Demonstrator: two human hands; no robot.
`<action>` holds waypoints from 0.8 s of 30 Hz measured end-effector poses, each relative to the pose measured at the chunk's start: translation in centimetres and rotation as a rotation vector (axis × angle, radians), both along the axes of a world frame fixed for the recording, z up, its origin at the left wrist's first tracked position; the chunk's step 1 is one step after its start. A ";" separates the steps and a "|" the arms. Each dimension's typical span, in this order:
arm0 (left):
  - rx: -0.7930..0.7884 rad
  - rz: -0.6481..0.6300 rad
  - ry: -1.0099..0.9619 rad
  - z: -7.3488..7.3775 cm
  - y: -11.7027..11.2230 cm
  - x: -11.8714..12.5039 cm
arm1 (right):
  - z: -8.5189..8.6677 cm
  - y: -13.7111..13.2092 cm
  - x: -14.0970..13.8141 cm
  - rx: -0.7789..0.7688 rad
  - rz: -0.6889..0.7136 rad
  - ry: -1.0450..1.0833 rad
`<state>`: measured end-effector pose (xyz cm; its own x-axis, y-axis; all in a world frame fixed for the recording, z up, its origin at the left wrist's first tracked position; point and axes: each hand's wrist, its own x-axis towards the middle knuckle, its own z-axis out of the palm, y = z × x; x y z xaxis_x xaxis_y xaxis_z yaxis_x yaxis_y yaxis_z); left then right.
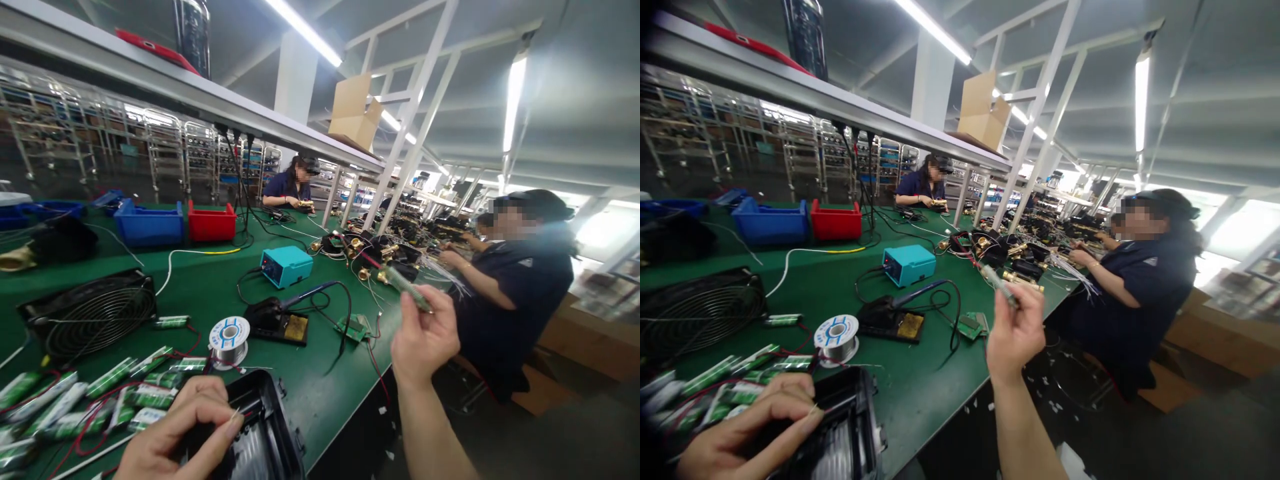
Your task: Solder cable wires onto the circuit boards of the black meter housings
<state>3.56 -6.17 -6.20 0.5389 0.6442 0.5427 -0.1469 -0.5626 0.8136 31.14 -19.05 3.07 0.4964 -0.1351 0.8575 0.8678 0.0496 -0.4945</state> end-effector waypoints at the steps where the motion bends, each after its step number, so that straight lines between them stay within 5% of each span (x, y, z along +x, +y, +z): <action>1: 0.008 0.019 -0.003 0.3 -0.1 -0.1 | -0.5 -0.3 -1.7 -0.058 0.077 -0.069; 4: 0.027 0.076 -0.017 1.4 -0.7 -0.1 | -2.4 -0.7 -6.1 -0.273 0.345 -0.366; 8: 0.009 0.064 -0.043 2.7 -1.4 0.0 | -4.8 -0.4 -8.5 -0.302 0.488 -0.239; 12: -0.014 0.038 -0.070 3.0 -1.5 0.1 | -6.0 -0.2 -8.2 -0.364 0.665 0.169; 18: -0.069 0.036 -0.074 3.0 -1.6 0.1 | -6.2 -0.1 -8.8 -0.303 1.194 1.008; 20: -0.074 0.030 -0.068 3.1 -1.7 0.1 | -5.7 0.2 -8.6 -0.260 1.188 1.073; 24: -0.076 0.021 -0.078 3.1 -1.7 0.0 | -3.6 0.7 -5.2 0.006 0.946 0.950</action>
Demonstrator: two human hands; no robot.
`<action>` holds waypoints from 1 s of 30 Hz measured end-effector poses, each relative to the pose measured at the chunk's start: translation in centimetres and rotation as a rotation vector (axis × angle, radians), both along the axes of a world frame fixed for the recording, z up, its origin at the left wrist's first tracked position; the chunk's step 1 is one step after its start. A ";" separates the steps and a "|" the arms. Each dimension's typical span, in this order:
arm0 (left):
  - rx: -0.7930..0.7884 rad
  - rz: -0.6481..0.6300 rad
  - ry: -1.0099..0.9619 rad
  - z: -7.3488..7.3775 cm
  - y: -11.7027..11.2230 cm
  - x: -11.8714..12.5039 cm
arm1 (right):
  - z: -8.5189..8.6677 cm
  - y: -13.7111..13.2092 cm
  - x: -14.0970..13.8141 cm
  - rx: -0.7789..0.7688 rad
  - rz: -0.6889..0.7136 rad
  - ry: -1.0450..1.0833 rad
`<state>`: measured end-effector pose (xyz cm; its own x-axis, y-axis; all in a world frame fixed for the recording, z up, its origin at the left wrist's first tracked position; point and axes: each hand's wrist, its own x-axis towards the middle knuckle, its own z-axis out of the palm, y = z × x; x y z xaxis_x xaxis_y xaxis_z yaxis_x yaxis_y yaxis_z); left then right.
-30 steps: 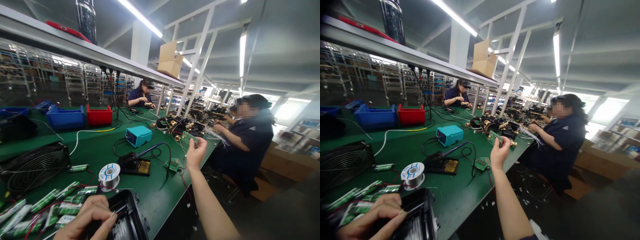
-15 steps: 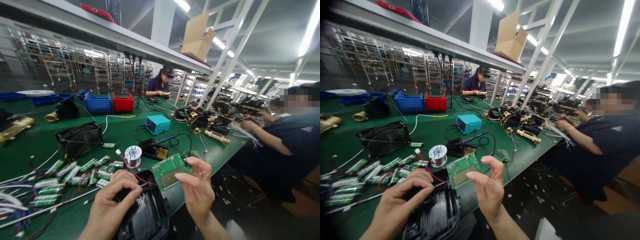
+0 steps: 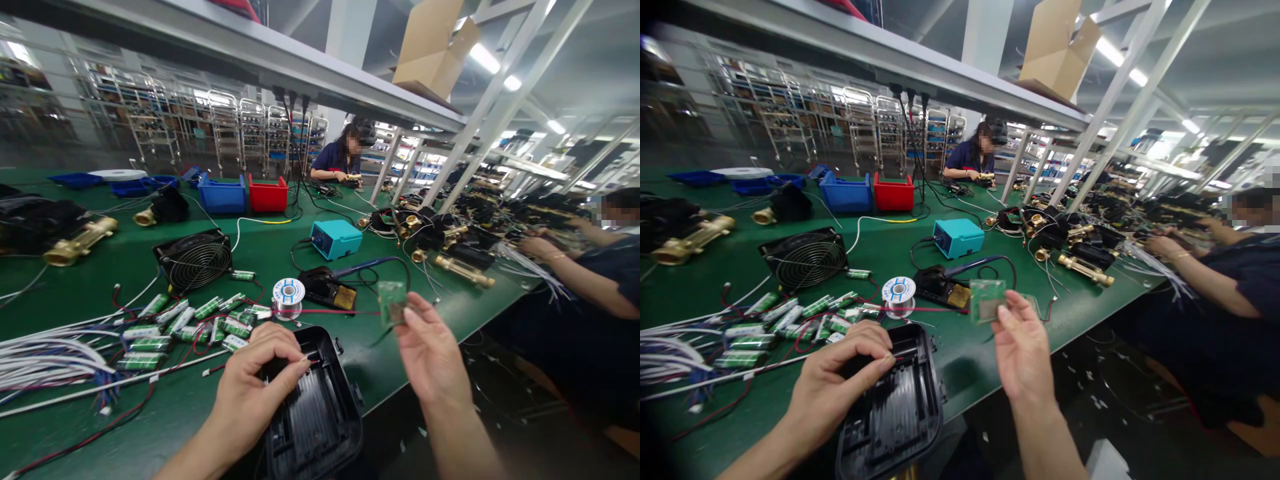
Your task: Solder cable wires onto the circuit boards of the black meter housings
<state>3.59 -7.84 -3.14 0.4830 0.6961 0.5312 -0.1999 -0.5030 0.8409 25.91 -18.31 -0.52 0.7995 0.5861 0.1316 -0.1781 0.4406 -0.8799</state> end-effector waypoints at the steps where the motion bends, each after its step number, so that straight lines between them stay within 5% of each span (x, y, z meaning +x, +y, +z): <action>1: -0.001 -0.003 -0.003 0.0 0.0 0.0 | 0.8 0.0 1.3 0.053 -0.075 -0.013; 3: -0.012 -0.014 -0.004 0.0 0.0 0.1 | 2.4 -0.3 3.8 0.100 -0.146 -0.027; 6: -0.058 -0.035 0.000 -0.1 0.0 0.1 | 4.1 -0.6 5.2 -0.016 0.019 -0.130; 11: -0.031 -0.041 0.005 0.0 0.2 -0.1 | 4.1 1.3 0.6 -0.354 0.546 -0.383; 14: 0.097 -0.033 0.060 0.2 0.2 -0.4 | 3.3 3.0 -2.4 -0.412 0.663 -0.373; 24: 0.316 -0.101 0.294 0.8 0.2 -1.0 | 1.6 4.2 -5.0 -0.409 0.495 -0.590; 30: 0.251 -0.090 0.324 1.0 0.4 -0.8 | 1.7 4.5 -6.2 -0.415 0.548 -0.320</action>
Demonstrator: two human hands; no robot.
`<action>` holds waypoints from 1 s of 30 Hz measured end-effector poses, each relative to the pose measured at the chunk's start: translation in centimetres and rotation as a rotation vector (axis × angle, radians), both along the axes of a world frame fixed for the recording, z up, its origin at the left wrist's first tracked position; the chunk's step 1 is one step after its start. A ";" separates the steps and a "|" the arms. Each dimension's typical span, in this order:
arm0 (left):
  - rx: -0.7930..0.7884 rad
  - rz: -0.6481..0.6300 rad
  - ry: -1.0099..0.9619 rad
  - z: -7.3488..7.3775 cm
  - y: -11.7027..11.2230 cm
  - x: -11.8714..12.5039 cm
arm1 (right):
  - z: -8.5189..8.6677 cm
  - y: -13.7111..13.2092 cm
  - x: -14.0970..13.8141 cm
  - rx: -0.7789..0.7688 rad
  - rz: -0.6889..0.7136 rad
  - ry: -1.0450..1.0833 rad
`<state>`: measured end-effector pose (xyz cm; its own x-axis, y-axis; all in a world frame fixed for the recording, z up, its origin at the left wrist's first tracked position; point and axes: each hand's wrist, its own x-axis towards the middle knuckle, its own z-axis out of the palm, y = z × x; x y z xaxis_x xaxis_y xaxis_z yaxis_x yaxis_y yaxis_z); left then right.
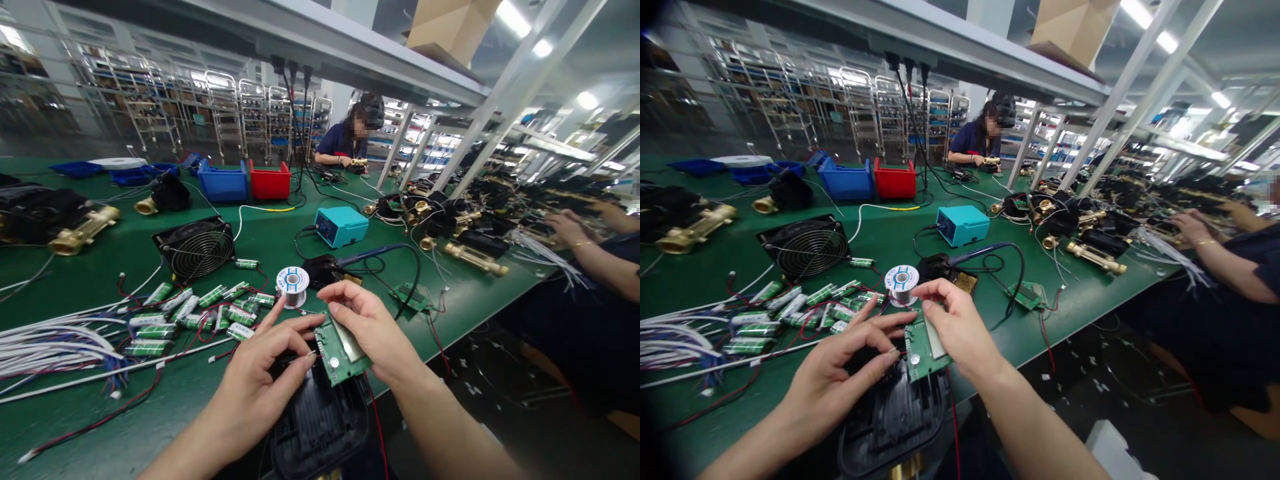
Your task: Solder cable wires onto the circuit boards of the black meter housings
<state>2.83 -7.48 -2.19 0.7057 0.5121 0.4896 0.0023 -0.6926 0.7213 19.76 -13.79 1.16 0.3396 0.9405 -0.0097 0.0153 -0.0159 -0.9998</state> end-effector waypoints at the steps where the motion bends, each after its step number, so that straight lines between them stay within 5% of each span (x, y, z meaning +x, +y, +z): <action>1: -0.004 0.007 -0.002 0.0 0.0 0.0 | 0.0 0.0 -0.1 -0.012 0.006 0.047; 4: -0.033 0.022 -0.003 0.0 -0.1 -0.1 | -0.1 -0.1 0.1 -0.013 -0.015 0.101; 11: -0.112 0.050 -0.017 0.1 -0.5 -0.1 | -2.1 2.1 7.5 0.102 -0.465 -0.095; 15: -0.117 0.042 -0.029 0.0 -0.5 0.0 | -2.9 4.2 10.5 0.051 -0.487 -0.097; 22: -0.100 0.038 -0.036 -0.2 -0.4 0.0 | -2.8 6.7 10.3 0.077 -0.415 -0.202; 27: -0.077 0.035 -0.032 -0.1 -0.5 0.0 | -0.7 4.0 10.2 0.276 -0.694 -0.335; 30: -0.050 0.036 -0.044 0.1 -0.5 0.0 | 0.8 1.3 8.5 0.529 -0.866 -0.339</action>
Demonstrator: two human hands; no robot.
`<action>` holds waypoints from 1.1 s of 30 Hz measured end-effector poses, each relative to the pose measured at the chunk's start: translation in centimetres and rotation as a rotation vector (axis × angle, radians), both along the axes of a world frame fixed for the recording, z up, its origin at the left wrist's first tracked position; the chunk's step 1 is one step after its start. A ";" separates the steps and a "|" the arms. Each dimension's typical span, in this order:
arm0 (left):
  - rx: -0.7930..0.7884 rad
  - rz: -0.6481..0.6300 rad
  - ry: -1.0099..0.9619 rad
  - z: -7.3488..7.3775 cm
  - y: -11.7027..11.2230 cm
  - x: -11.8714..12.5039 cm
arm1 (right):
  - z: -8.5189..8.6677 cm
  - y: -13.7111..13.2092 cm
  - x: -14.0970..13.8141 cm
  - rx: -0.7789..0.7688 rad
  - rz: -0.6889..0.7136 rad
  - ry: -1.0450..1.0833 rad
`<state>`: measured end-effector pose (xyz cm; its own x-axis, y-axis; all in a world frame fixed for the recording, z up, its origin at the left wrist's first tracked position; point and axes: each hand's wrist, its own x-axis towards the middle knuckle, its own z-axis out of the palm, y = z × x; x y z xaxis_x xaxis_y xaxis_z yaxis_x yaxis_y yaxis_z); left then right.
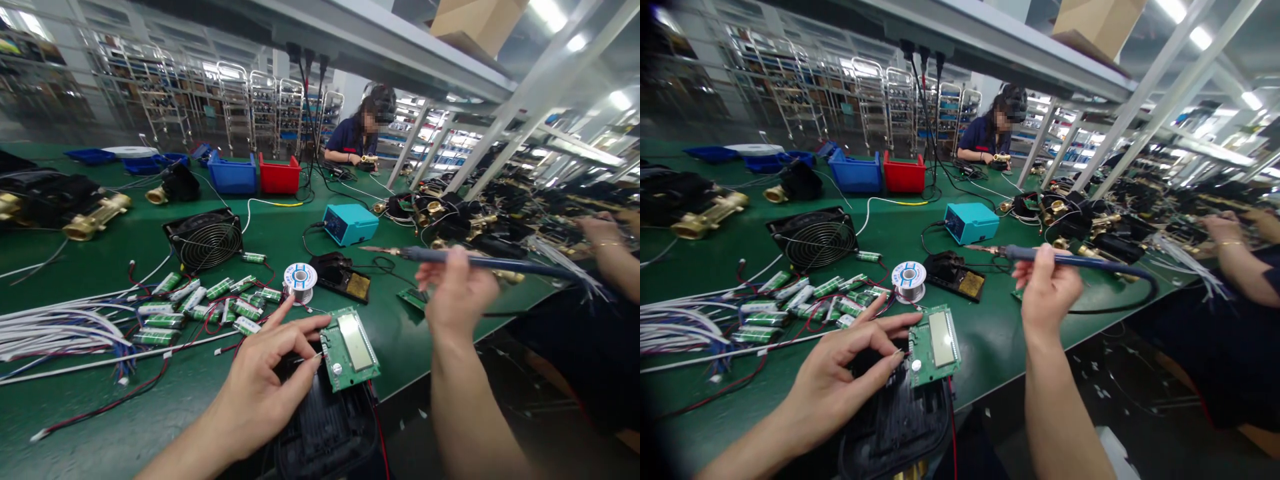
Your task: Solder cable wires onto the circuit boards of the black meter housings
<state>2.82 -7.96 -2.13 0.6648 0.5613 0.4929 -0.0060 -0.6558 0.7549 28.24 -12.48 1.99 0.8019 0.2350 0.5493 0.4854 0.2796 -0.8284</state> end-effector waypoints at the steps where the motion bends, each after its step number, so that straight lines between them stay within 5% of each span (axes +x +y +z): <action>1: 0.010 0.003 -0.005 0.0 0.0 0.0 | 0.3 -0.9 -0.9 0.089 0.012 -0.013; 4: 0.027 0.015 -0.008 0.1 0.0 0.0 | 0.5 -3.0 -3.7 0.204 0.091 0.017; 9: 0.023 0.004 -0.009 0.1 0.1 -0.1 | -0.6 -4.6 -6.2 0.178 0.178 0.044; 33: -0.101 0.031 -0.008 0.0 0.4 -0.2 | -1.1 -5.2 -6.4 0.164 0.201 0.121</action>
<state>2.60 -7.61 -2.12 0.6431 0.6285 0.4375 0.0069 -0.5761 0.8174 21.88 -17.64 0.90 0.8101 0.3122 0.4963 0.3071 0.4951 -0.8127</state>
